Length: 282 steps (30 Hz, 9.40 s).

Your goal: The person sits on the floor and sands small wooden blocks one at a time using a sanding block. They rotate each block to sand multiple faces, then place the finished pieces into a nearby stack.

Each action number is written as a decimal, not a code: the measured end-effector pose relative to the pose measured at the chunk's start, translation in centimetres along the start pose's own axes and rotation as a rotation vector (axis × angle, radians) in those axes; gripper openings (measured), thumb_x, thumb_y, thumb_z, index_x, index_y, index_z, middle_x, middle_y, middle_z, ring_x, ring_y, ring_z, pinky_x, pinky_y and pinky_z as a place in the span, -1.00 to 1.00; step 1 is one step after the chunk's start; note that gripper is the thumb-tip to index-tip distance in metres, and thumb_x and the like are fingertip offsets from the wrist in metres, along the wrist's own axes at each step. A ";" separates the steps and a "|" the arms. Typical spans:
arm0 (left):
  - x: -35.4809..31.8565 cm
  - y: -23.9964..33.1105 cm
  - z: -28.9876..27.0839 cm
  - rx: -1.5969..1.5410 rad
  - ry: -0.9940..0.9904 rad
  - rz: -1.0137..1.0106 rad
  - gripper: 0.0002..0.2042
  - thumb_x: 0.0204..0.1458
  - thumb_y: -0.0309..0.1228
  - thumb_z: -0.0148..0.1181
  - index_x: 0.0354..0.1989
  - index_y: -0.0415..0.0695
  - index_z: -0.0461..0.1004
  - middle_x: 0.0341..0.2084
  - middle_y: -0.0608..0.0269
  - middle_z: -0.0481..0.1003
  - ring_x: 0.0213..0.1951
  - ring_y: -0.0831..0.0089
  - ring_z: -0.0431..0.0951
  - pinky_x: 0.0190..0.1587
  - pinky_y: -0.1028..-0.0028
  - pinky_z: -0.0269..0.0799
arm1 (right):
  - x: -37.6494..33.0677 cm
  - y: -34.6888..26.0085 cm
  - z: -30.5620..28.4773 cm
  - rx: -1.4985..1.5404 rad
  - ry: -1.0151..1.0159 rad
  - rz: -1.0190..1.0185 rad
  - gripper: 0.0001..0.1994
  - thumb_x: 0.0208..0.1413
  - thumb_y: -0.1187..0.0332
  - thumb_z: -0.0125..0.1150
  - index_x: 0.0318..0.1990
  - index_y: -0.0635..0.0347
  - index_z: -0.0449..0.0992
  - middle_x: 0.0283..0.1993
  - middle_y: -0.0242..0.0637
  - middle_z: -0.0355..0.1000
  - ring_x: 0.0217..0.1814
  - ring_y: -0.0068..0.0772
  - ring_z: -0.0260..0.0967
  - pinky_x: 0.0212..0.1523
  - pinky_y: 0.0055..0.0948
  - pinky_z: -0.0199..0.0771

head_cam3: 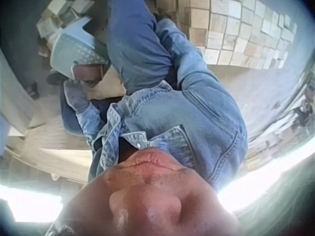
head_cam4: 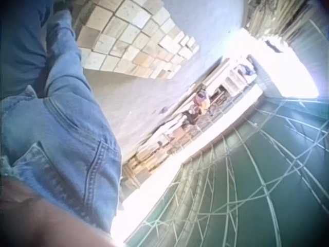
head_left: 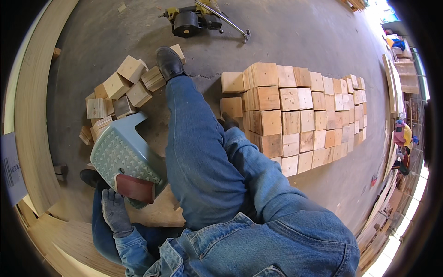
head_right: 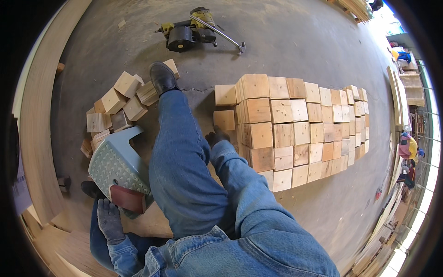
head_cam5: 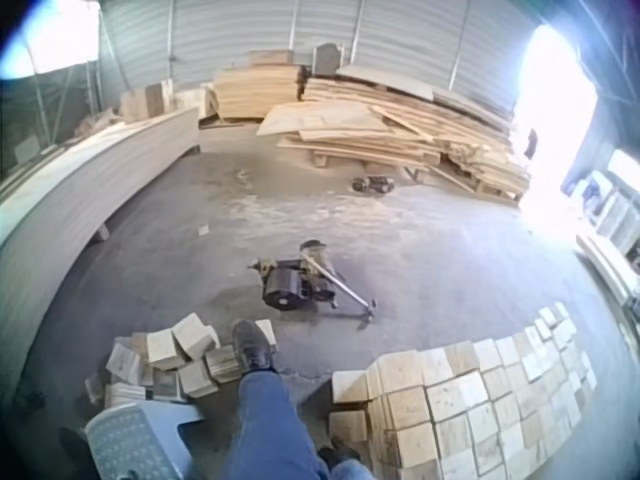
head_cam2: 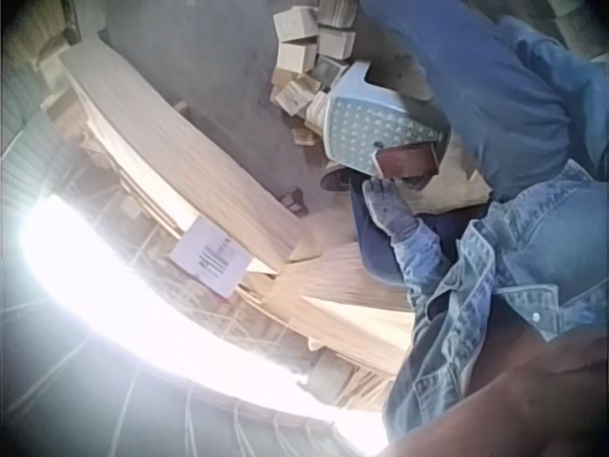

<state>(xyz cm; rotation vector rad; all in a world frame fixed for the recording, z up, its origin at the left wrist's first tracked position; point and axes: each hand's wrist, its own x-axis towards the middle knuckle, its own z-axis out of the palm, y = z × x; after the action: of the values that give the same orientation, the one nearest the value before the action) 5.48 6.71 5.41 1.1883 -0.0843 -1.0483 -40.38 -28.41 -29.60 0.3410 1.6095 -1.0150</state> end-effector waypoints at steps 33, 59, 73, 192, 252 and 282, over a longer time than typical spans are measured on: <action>-1.9 0.1 2.3 -0.073 0.124 0.201 -0.67 0.39 -0.46 0.22 0.28 -0.22 0.55 0.05 0.05 0.68 0.06 0.23 0.71 0.13 0.24 0.69 | -10.6 -8.2 -9.4 -1.061 -0.402 -0.234 -0.59 0.22 0.17 0.46 0.11 0.25 0.69 0.08 -0.10 0.66 0.08 -0.16 0.62 0.10 -0.23 0.64; -3.6 2.8 2.1 -0.171 0.298 0.318 -0.76 0.33 -0.47 0.29 0.13 -0.17 0.62 -0.10 0.22 0.68 -0.11 0.39 0.70 0.03 0.39 0.68 | -43.4 -13.7 9.4 -0.397 -1.021 -0.789 -0.70 0.37 0.42 0.31 0.21 0.14 0.56 -0.05 -0.16 0.67 -0.20 -0.25 0.64 -0.25 -0.26 0.70; 4.7 5.2 -0.4 -0.107 0.454 0.274 -0.63 0.22 -0.52 0.41 0.19 -0.25 0.57 -0.09 0.16 0.64 -0.13 0.37 0.69 0.03 0.40 0.68 | -48.4 5.3 6.9 -1.322 -1.368 -0.926 -0.49 0.26 0.51 0.45 0.34 0.32 0.49 0.06 -0.14 0.63 0.04 -0.36 0.61 0.09 -0.38 0.66; -0.4 2.1 4.1 0.440 0.443 0.212 -0.29 0.06 -0.15 0.63 0.19 -0.48 0.48 -0.03 -0.07 0.65 -0.06 0.33 0.69 0.00 0.42 0.60 | -51.8 12.1 4.7 -2.262 -1.031 -1.320 0.15 0.06 -0.19 0.49 0.67 0.16 -0.01 0.70 0.03 -0.01 0.63 0.19 0.14 0.62 -0.13 0.14; 6.2 -4.3 5.9 0.529 -0.372 0.383 -0.06 -0.03 -0.12 0.66 0.49 -0.02 0.20 0.40 0.13 0.39 0.42 0.20 0.39 0.53 0.16 0.29 | -53.1 10.3 0.7 -1.825 -0.972 -2.082 -0.27 0.12 0.05 0.40 0.45 0.08 0.46 0.61 0.03 0.17 0.34 0.33 0.33 0.28 0.28 0.37; 5.0 -3.8 6.4 0.988 -0.034 0.648 -0.21 -0.04 -0.11 0.53 0.35 -0.09 0.30 0.22 -0.06 0.39 0.29 -0.06 0.37 0.46 0.13 0.28 | -56.3 14.0 7.8 -1.888 -0.938 -2.038 -0.38 0.16 0.12 0.33 0.40 0.04 0.49 0.57 -0.07 0.27 0.28 0.33 0.39 0.27 0.18 0.44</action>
<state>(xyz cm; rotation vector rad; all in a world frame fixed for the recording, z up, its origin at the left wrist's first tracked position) 2.29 -1.28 2.92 1.8336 -1.0385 -0.4100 -8.08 -9.69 15.45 -2.8852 0.8046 -0.1357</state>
